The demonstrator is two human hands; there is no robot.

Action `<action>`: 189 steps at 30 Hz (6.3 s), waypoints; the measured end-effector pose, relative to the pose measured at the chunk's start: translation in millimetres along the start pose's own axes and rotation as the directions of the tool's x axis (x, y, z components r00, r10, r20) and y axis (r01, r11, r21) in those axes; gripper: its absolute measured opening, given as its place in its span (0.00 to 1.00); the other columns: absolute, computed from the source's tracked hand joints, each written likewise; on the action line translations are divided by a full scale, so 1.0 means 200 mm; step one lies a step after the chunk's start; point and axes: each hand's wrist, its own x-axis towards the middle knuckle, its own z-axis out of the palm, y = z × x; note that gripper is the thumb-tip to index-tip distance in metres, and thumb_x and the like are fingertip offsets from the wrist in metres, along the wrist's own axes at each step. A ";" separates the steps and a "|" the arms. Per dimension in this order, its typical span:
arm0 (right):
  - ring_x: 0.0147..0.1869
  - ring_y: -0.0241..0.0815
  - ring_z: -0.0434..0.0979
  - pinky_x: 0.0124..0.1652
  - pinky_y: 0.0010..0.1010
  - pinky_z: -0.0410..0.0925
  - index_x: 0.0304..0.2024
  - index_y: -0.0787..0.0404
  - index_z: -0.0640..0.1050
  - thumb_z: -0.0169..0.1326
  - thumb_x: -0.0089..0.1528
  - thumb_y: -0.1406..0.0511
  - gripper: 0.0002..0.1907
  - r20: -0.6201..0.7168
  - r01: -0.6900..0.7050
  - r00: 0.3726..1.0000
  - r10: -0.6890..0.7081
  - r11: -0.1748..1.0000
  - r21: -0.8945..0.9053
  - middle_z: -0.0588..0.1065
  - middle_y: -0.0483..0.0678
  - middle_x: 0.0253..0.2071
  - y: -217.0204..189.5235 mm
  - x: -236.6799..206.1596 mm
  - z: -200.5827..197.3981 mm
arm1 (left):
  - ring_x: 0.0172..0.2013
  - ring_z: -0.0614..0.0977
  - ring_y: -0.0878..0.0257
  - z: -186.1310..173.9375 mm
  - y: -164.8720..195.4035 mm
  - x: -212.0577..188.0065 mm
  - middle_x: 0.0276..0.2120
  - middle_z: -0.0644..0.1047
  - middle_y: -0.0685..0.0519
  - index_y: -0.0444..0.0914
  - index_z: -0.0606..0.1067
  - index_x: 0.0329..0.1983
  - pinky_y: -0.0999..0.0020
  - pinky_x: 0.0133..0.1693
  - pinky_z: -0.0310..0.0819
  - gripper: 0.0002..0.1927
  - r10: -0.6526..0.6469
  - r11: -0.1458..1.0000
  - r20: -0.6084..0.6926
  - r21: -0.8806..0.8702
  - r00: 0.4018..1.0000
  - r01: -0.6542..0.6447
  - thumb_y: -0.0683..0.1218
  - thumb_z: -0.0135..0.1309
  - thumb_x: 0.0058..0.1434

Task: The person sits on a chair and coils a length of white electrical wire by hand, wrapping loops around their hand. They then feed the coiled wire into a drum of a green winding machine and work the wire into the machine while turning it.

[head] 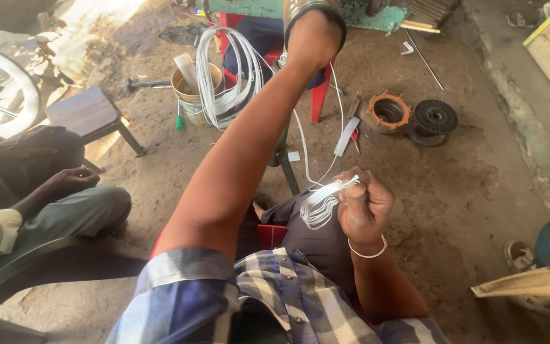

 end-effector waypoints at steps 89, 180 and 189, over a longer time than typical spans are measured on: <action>0.43 0.41 0.77 0.43 0.35 0.72 0.46 0.66 0.74 0.46 0.75 0.58 0.16 0.460 -0.492 0.814 0.354 0.842 0.223 0.75 0.48 0.39 -0.07 0.08 0.00 | 0.31 0.83 0.65 -0.74 -0.03 -1.13 0.32 0.80 0.51 0.32 0.76 0.42 0.68 0.34 0.82 0.21 0.465 0.410 0.677 -0.736 0.570 0.540 0.56 0.47 0.74; 0.48 0.33 0.73 0.49 0.24 0.66 0.44 0.69 0.79 0.59 0.71 0.68 0.07 0.235 -0.342 0.901 0.365 0.930 -0.132 0.75 0.49 0.43 -0.08 0.18 -0.06 | 0.33 0.81 0.68 -0.71 -0.03 -1.11 0.37 0.78 0.52 0.33 0.78 0.48 0.72 0.36 0.76 0.09 0.308 0.382 0.503 -0.842 0.807 0.379 0.44 0.57 0.70; 0.56 0.43 0.76 0.57 0.39 0.68 0.50 0.65 0.76 0.57 0.67 0.72 0.09 0.082 -0.424 0.906 0.416 0.880 0.212 0.75 0.51 0.52 -0.04 0.22 0.00 | 0.33 0.84 0.66 -0.76 -0.04 -1.06 0.34 0.78 0.52 0.32 0.79 0.50 0.73 0.36 0.78 0.17 0.333 0.435 0.510 -0.829 0.793 0.351 0.51 0.51 0.74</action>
